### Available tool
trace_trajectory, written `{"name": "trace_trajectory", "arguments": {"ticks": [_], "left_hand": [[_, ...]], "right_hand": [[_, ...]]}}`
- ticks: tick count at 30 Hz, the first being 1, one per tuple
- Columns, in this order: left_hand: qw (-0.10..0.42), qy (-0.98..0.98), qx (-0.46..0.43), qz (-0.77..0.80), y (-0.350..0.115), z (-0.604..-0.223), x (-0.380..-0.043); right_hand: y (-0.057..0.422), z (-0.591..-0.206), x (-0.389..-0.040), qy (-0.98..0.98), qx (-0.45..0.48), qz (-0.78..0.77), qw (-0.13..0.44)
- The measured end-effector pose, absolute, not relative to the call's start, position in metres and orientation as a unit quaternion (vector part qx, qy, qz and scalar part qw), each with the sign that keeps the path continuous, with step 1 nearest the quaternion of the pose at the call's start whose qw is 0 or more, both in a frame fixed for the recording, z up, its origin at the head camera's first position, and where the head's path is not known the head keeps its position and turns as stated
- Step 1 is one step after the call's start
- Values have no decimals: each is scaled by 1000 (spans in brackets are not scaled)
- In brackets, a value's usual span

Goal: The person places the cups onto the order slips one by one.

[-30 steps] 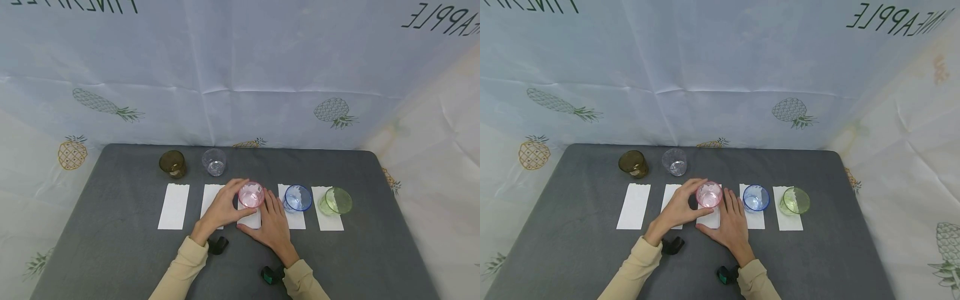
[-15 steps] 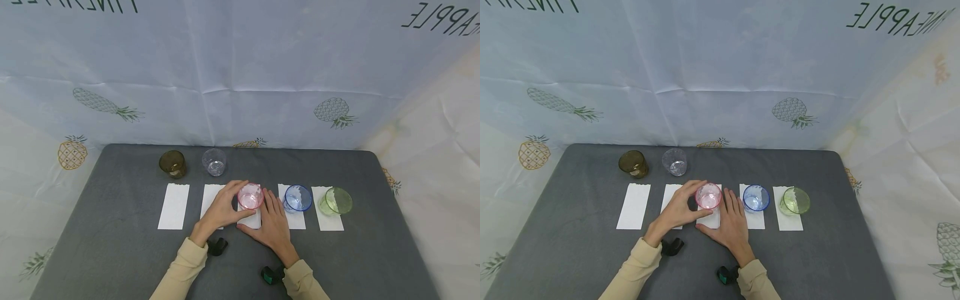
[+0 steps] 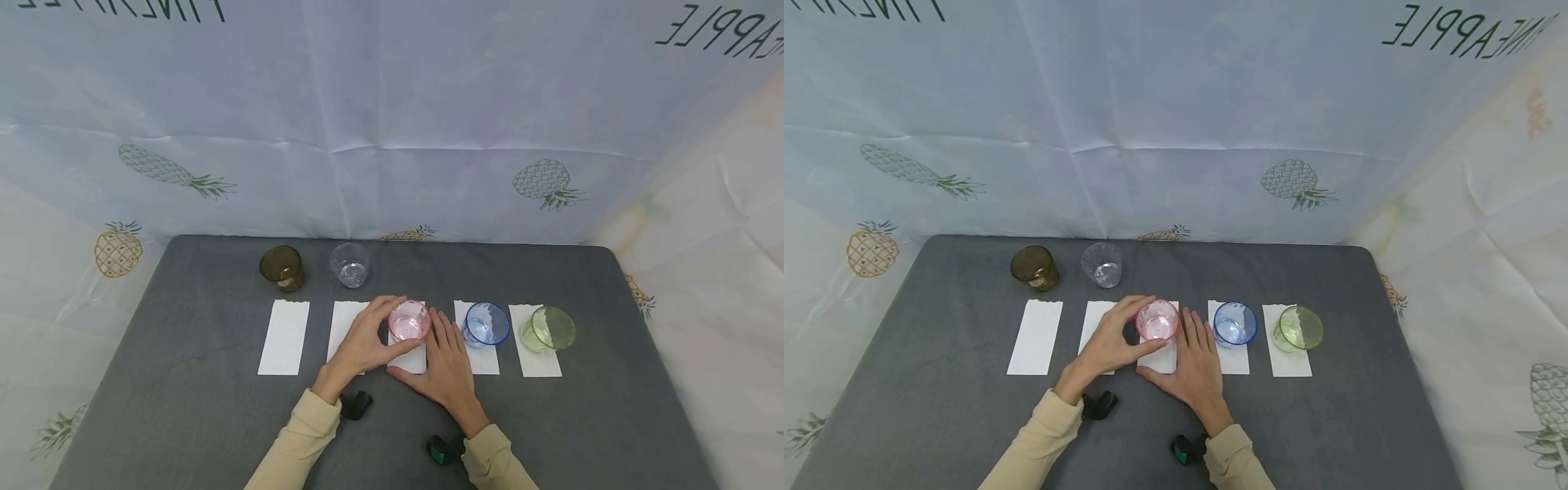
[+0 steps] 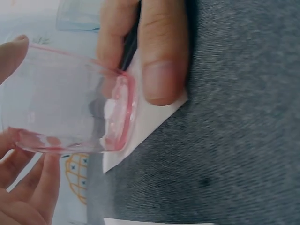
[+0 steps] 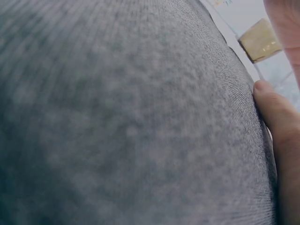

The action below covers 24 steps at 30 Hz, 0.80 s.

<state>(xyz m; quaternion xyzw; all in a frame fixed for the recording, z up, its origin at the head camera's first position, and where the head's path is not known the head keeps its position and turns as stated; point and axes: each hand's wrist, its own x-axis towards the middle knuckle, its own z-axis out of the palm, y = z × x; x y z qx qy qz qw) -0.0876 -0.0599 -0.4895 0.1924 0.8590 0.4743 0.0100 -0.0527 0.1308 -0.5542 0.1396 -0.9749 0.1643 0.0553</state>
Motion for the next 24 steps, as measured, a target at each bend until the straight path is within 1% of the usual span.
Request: {"name": "trace_trajectory", "arguments": {"ticks": [7,15,24], "left_hand": [[-2,855,193,481,-59,-498,-86],[-7,849,190,493,-59,-501,-84],[-17,850,201,486,-60,-504,-86]], "right_hand": [[130,-556,-51,-969,150,170,95],[130,-556,-50,-967,150,179,99],[131,-559,-47,-956,148,218,132]]}}
